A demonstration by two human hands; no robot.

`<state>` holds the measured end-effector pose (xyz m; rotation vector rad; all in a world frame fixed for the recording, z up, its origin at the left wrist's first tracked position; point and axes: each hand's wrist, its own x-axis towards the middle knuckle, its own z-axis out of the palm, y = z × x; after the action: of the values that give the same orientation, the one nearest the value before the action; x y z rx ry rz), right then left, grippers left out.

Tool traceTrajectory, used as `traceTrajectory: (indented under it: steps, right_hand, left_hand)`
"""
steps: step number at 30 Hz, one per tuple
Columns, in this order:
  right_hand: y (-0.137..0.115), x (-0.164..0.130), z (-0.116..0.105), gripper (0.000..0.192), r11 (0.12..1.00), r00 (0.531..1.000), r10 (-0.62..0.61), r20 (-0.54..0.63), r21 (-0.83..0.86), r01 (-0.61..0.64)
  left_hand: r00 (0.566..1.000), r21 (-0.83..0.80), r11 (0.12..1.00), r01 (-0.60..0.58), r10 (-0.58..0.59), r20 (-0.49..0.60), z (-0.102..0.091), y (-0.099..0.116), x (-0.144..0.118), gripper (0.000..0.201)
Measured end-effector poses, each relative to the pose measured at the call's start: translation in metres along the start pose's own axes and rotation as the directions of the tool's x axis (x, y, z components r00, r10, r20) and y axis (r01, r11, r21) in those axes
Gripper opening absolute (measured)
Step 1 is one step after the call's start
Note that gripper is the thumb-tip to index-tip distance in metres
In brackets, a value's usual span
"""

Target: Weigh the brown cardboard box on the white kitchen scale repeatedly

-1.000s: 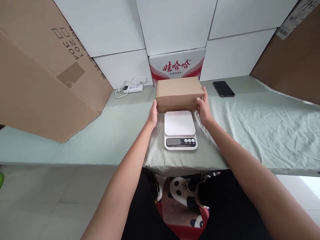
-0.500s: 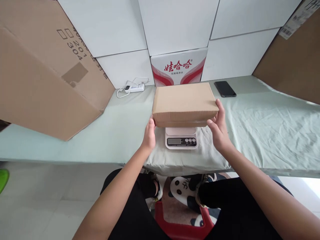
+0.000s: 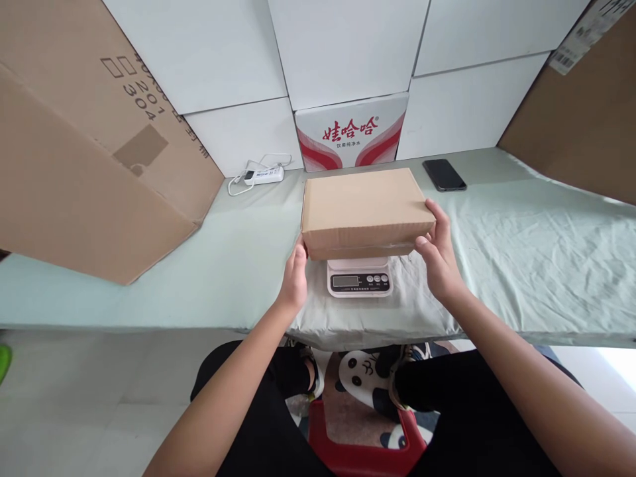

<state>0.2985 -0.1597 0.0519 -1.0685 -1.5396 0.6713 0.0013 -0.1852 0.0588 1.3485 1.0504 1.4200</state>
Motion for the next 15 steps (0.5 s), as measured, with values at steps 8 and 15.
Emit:
traceTrajectory:
  steps: [8, 15]
  right_hand:
    - [-0.0058, -0.0015, 0.0015, 0.072, 0.999, 0.999, -0.011, -0.04, -0.035, 0.01]
    - [-0.0096, -0.0024, 0.003, 0.073, 0.999, 0.997, 0.031, -0.068, 0.011, -0.03]
  left_hand:
    - [1.0, -0.006, 1.0, -0.002, 0.002, 0.009, -0.0004, 0.0025, -0.0015, 0.08]
    - [0.999, -0.006, 1.0, -0.018, 0.018, 0.027, -0.0009, 0.0019, -0.0023, 0.076]
